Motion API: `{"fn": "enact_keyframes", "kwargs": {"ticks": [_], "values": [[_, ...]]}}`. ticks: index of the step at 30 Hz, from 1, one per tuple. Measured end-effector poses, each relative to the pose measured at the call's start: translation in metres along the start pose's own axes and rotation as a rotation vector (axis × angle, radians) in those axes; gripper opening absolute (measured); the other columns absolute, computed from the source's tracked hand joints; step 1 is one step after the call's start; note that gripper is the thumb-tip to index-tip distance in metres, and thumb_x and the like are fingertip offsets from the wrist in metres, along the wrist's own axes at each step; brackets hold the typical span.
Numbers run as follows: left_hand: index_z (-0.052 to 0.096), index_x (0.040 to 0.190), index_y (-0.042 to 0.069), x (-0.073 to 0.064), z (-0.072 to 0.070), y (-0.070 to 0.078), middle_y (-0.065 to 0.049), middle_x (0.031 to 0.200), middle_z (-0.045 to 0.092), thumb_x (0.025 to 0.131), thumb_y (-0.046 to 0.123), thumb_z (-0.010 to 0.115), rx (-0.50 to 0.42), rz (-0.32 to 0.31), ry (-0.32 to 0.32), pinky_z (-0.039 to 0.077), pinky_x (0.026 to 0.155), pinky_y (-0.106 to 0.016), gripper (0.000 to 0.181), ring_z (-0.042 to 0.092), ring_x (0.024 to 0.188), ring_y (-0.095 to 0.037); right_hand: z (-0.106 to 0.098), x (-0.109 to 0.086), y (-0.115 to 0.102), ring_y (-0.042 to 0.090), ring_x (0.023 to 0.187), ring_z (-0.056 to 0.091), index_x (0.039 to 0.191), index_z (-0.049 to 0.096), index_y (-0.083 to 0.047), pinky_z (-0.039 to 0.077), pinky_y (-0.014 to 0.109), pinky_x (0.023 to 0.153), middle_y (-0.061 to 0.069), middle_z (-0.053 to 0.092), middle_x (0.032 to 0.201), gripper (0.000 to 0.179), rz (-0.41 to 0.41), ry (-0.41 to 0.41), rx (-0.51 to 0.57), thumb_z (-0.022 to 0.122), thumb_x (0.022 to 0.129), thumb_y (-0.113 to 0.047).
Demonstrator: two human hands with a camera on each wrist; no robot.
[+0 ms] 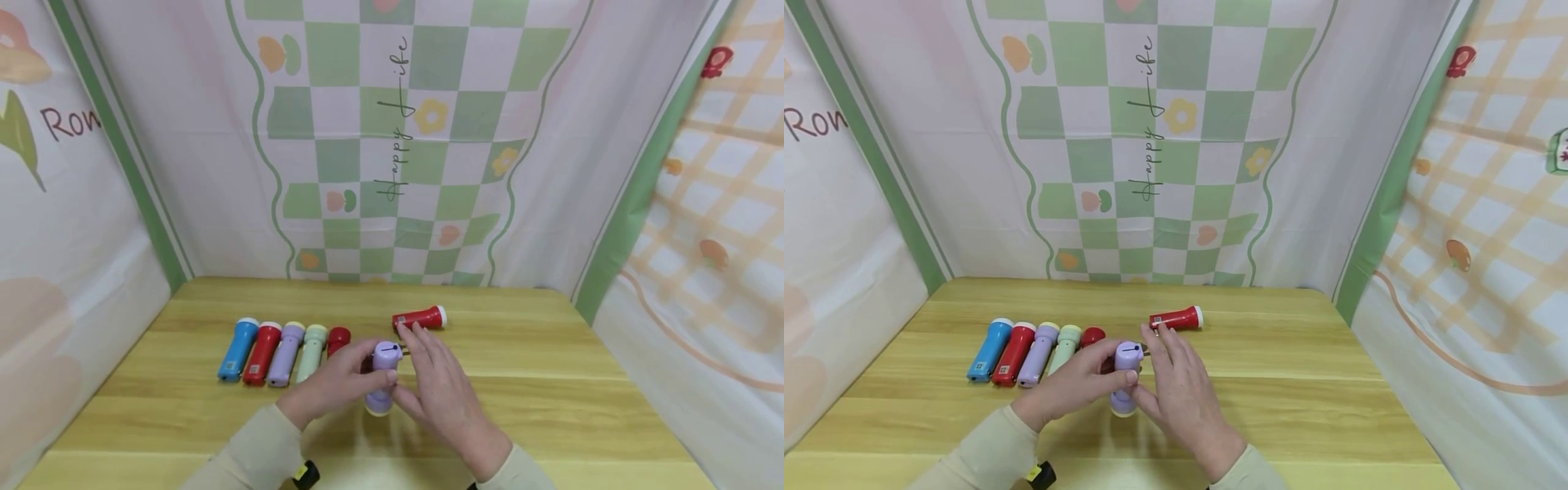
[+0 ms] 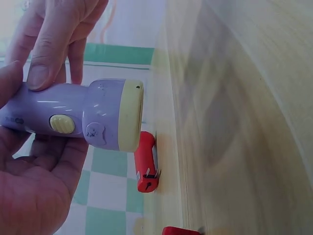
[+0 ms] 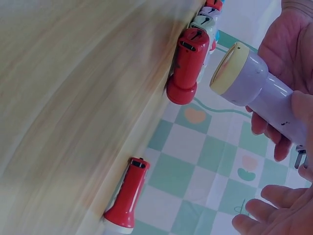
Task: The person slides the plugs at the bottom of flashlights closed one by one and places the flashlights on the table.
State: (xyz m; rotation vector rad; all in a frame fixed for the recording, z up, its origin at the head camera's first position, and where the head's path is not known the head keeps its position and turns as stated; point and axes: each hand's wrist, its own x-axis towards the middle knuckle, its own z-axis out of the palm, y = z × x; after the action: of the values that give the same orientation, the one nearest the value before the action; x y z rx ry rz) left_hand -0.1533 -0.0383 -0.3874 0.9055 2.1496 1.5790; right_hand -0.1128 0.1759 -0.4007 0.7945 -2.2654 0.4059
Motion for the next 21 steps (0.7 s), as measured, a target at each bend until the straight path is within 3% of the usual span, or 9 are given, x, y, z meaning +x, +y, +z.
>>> {"fn": "enact_keyframes", "kwargs": {"ticks": [3,6,9,16,21], "values": [[0.059,0.14,0.015,-0.001,0.0008,0.0009,-0.004,0.126,0.064,0.103,0.032,0.067,0.007,0.005,0.019,0.056,0.096,-0.035,0.041,0.064,0.111,-0.019,-0.0011,0.0007,-0.0008,0.042,0.131,0.059,0.154,0.041,-0.001,0.053,0.057,0.106,0.024,0.058,0.145,0.075,-0.023,0.035,0.019,0.066,0.1,-0.048],[0.06,0.141,0.018,-0.0025,0.0014,0.0021,-0.003,0.126,0.065,0.102,0.032,0.068,0.015,0.009,0.04,0.056,0.097,-0.035,0.042,0.063,0.112,-0.019,-0.0025,0.0018,-0.0016,0.037,0.125,0.062,0.148,0.046,-0.002,0.056,0.053,0.102,0.021,0.06,0.141,0.075,-0.041,0.061,0.032,0.079,0.09,-0.035],[0.059,0.142,0.021,-0.0037,0.0018,0.0029,-0.003,0.127,0.065,0.102,0.032,0.068,0.018,0.018,0.06,0.056,0.097,-0.035,0.042,0.063,0.112,-0.019,-0.0034,0.0026,-0.0025,0.033,0.121,0.064,0.145,0.049,-0.003,0.058,0.049,0.098,0.017,0.062,0.137,0.073,-0.057,0.077,0.044,0.082,0.085,-0.029],[0.059,0.141,0.019,-0.0056,0.0029,0.0047,-0.002,0.125,0.068,0.099,0.036,0.073,0.004,0.007,0.129,0.057,0.096,-0.033,0.047,0.065,0.111,-0.018,-0.0036,0.0036,-0.0031,0.026,0.113,0.067,0.139,0.055,-0.003,0.06,0.042,0.094,0.01,0.067,0.127,0.054,-0.094,0.112,0.069,0.066,0.102,-0.04],[0.061,0.138,0.018,-0.0072,0.0042,0.0065,0.0,0.124,0.069,0.097,0.036,0.076,-0.003,0.005,0.173,0.056,0.098,-0.034,0.047,0.065,0.111,-0.018,-0.0051,0.0036,-0.0038,0.023,0.11,0.068,0.136,0.056,-0.002,0.06,0.041,0.093,0.008,0.067,0.124,0.05,-0.097,0.108,0.091,0.064,0.104,-0.04]]}}
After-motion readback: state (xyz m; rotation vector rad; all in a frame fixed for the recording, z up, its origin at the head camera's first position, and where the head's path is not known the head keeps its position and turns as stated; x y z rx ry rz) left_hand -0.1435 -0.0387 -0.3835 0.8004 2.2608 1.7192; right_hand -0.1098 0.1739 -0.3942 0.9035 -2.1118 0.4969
